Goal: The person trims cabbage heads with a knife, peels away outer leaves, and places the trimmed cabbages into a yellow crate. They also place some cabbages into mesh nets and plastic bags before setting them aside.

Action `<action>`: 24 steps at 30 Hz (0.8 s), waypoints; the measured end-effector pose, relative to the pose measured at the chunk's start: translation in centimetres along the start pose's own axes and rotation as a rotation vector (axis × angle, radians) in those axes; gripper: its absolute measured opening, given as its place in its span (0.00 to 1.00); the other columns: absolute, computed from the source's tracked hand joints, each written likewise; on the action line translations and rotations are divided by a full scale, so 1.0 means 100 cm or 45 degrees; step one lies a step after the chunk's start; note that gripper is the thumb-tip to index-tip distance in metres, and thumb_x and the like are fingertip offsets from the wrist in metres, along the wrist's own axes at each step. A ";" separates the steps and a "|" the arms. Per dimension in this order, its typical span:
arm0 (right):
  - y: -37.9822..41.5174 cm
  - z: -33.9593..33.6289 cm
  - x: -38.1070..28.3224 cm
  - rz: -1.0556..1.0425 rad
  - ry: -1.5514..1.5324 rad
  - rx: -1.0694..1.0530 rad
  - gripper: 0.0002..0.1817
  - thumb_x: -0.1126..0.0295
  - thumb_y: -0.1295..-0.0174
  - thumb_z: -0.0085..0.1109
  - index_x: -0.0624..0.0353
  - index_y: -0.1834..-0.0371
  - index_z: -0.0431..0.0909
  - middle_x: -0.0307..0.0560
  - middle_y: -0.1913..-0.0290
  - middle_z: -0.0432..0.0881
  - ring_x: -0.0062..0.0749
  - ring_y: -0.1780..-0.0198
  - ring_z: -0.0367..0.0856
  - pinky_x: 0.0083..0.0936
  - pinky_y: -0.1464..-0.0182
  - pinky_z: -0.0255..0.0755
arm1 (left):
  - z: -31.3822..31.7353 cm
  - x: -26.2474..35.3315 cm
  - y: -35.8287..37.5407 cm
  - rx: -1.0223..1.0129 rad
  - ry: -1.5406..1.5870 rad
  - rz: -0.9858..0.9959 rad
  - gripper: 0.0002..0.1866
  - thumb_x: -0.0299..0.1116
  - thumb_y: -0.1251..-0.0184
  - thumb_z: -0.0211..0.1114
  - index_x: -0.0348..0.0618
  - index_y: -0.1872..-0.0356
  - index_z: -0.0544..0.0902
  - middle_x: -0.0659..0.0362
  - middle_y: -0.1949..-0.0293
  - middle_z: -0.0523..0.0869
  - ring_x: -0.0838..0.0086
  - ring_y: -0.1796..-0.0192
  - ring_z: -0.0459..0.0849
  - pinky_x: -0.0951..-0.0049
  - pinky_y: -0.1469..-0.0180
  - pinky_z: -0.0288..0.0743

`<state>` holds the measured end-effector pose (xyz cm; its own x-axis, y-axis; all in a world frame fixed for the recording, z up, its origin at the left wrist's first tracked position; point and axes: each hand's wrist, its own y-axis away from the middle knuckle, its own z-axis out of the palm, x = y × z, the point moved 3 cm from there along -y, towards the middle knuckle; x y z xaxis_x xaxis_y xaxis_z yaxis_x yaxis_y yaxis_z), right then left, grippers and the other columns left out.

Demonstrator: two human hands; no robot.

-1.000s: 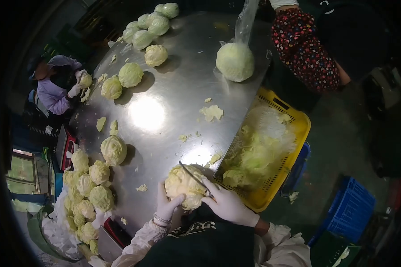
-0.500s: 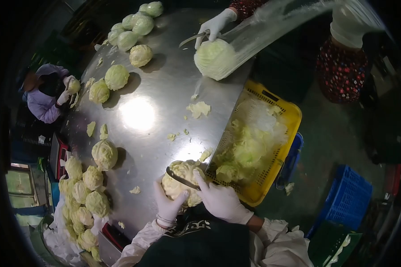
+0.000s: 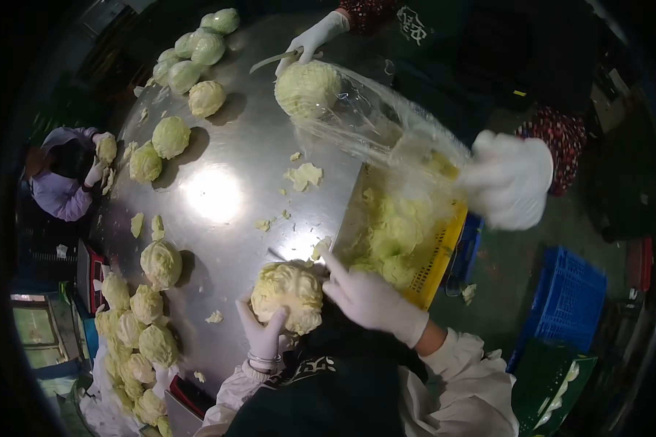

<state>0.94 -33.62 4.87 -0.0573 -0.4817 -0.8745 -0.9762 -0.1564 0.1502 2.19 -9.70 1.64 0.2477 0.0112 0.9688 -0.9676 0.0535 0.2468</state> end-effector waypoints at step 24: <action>-0.027 0.012 0.002 0.098 0.289 0.285 0.21 0.60 0.23 0.49 0.59 0.33 0.73 0.61 0.63 0.86 0.58 0.66 0.86 0.48 0.62 0.79 | 0.005 -0.006 0.014 -0.136 -1.067 0.556 0.47 0.38 0.44 0.80 0.32 0.29 0.60 0.46 0.36 0.67 0.62 0.33 0.69 0.57 0.28 0.66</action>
<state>3.27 -32.27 3.69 -0.1093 -0.6688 -0.7353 -0.9940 0.0695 0.0846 0.65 -10.14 1.38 -0.2907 -0.6656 0.6873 -0.9465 0.3053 -0.1047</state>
